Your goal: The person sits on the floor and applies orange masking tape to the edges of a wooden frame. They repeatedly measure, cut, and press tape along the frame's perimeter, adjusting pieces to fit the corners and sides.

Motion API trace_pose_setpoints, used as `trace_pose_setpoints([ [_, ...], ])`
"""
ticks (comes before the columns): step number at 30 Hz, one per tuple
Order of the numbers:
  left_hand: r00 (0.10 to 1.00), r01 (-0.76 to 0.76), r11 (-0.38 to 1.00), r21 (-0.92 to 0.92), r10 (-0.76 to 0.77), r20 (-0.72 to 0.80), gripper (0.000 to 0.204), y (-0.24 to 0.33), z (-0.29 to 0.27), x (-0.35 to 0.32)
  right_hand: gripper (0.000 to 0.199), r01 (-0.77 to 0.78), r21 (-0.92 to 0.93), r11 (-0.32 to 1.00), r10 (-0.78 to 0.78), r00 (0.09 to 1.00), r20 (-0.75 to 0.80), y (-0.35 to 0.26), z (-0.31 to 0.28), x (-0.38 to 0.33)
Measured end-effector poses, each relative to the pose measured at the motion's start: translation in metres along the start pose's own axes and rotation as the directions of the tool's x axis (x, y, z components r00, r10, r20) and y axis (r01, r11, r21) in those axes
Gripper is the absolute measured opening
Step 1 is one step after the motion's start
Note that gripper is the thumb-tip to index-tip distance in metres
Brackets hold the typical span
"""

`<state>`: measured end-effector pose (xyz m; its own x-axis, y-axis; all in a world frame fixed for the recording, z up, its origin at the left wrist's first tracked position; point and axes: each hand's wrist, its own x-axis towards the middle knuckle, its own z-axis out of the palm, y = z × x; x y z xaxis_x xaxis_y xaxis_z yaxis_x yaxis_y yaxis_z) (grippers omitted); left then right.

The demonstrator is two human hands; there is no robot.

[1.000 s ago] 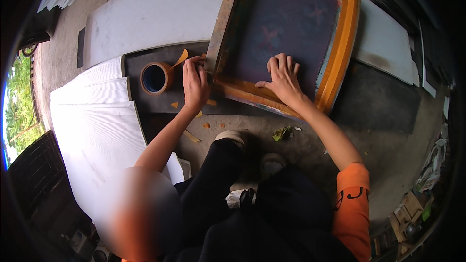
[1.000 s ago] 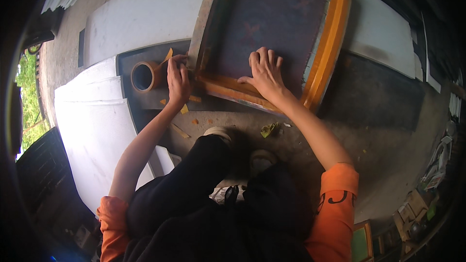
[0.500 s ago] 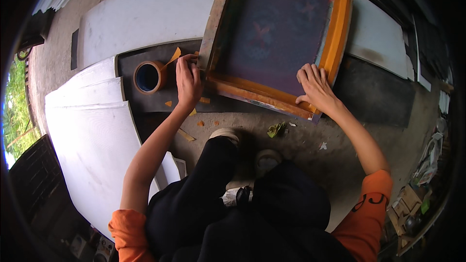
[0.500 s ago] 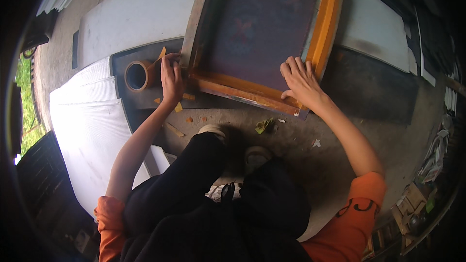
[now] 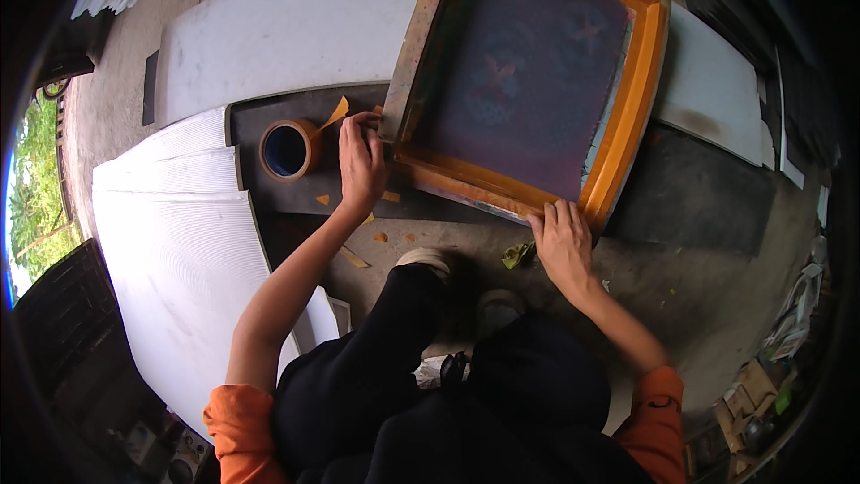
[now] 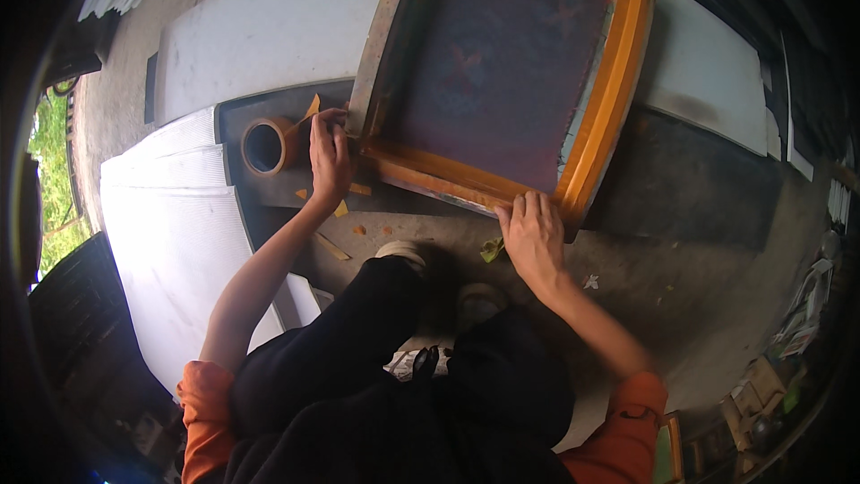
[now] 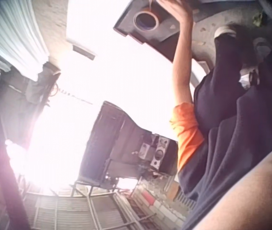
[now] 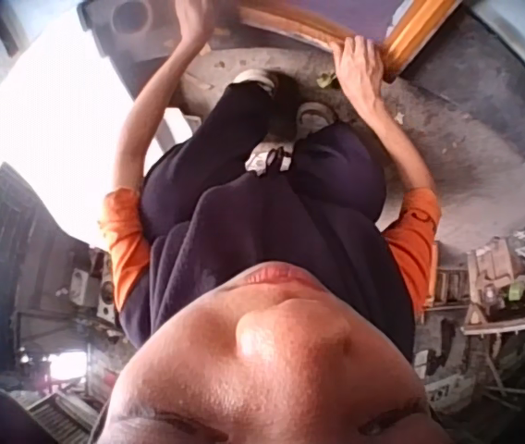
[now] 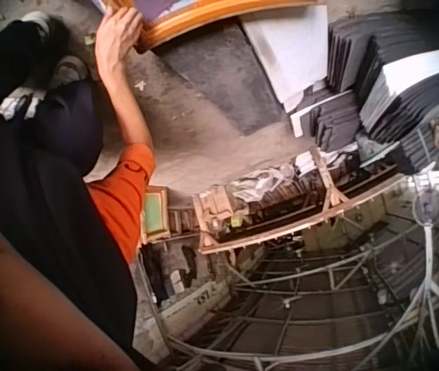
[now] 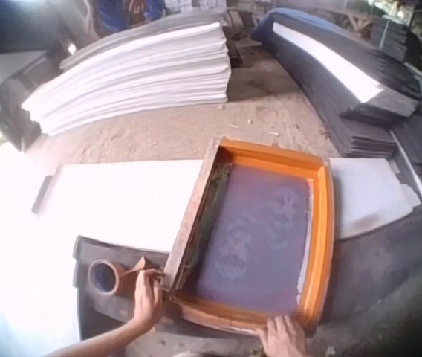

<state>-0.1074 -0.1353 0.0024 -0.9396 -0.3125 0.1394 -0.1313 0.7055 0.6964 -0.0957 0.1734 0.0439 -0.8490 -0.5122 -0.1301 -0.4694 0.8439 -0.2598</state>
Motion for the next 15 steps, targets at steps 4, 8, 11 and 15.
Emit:
trace_pose_setpoints([
  [4, 1.0, 0.025, 0.999, -0.028, -0.025, 0.005, 0.018, 0.0, 0.0, 0.001, 0.024, 0.047, 0.047, 0.998, -0.04, 0.99, -0.139, -0.032, 0.017, 0.025],
  [8, 0.999, 0.025, 0.999, -0.022, -0.026, -0.024, 0.018, 0.002, 0.003, 0.002, 0.023, 0.117, 0.123, 0.985, -0.1, 0.985, -0.137, -0.069, 0.031, 0.061],
  [11, 1.0, 0.021, 0.999, -0.041, -0.022, -0.017, 0.019, 0.001, 0.002, 0.001, 0.022, 0.157, 0.162, 0.974, -0.135, 0.981, -0.142, -0.094, 0.038, 0.082],
  [15, 0.999, 0.034, 0.997, -0.07, -0.036, -0.022, 0.02, -0.001, 0.001, 0.001, 0.018, 0.214, 0.22, 0.952, -0.179, 0.97, -0.166, -0.118, 0.046, 0.104],
])
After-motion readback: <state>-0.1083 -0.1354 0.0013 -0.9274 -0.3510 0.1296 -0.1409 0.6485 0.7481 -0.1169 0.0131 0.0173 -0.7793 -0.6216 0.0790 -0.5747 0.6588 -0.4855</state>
